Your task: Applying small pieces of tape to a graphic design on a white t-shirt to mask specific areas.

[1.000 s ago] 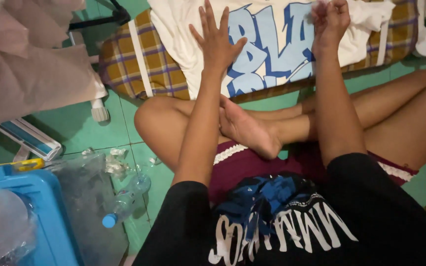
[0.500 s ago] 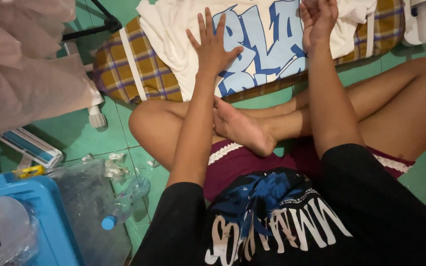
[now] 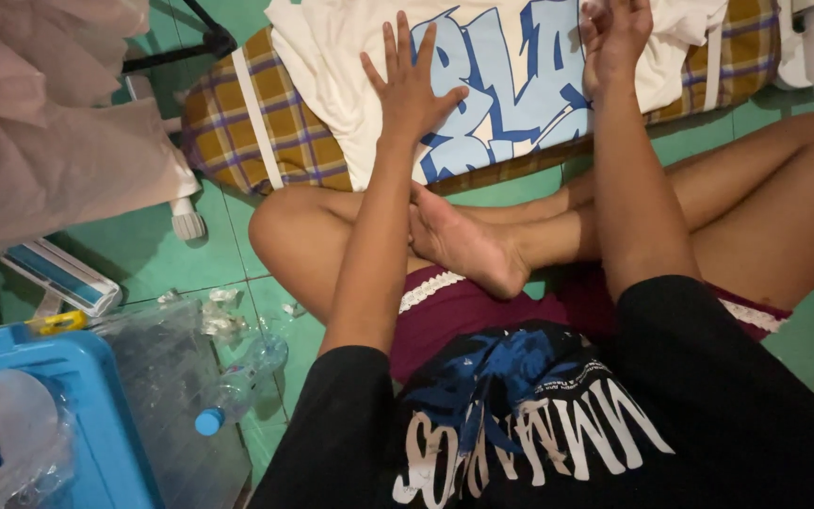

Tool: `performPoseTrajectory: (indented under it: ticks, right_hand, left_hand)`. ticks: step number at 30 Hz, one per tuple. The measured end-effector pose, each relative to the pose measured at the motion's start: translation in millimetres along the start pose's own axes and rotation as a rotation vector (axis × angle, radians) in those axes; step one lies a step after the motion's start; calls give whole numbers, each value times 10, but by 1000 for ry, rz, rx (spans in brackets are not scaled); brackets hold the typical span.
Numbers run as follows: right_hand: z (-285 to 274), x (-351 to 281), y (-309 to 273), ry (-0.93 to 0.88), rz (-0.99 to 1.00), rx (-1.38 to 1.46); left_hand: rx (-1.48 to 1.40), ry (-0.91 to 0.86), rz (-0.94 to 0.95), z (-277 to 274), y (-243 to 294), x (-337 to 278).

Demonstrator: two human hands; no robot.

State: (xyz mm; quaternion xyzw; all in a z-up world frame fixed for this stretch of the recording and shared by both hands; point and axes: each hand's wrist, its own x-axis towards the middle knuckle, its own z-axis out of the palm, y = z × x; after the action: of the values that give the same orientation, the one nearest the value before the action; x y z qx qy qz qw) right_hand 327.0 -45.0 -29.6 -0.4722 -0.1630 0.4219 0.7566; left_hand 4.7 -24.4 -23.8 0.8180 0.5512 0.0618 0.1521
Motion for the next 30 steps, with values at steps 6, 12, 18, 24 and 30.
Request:
performPoseTrajectory:
  ticks: [6,12,18,24,30]
  right_hand:
    - [209,-268,-419,-198,77,-632]
    - [59,-485,-979,-629,138,-1126]
    - [-156,-288,-910,-424,145,-953]
    - [-259,-159,-567,-607,60,-887]
    - [-65,-265,-617,-689,-16,-912]
  left_hand:
    - [-24,-25,48,-109,-108,-27]
    - [24,-88,10,-21,-171,16]
    - [-1,30,47,21,-136,39]
    - [36,-151,-9,-218,-41,7]
    - [5,-183,-11,-351,-7,1]
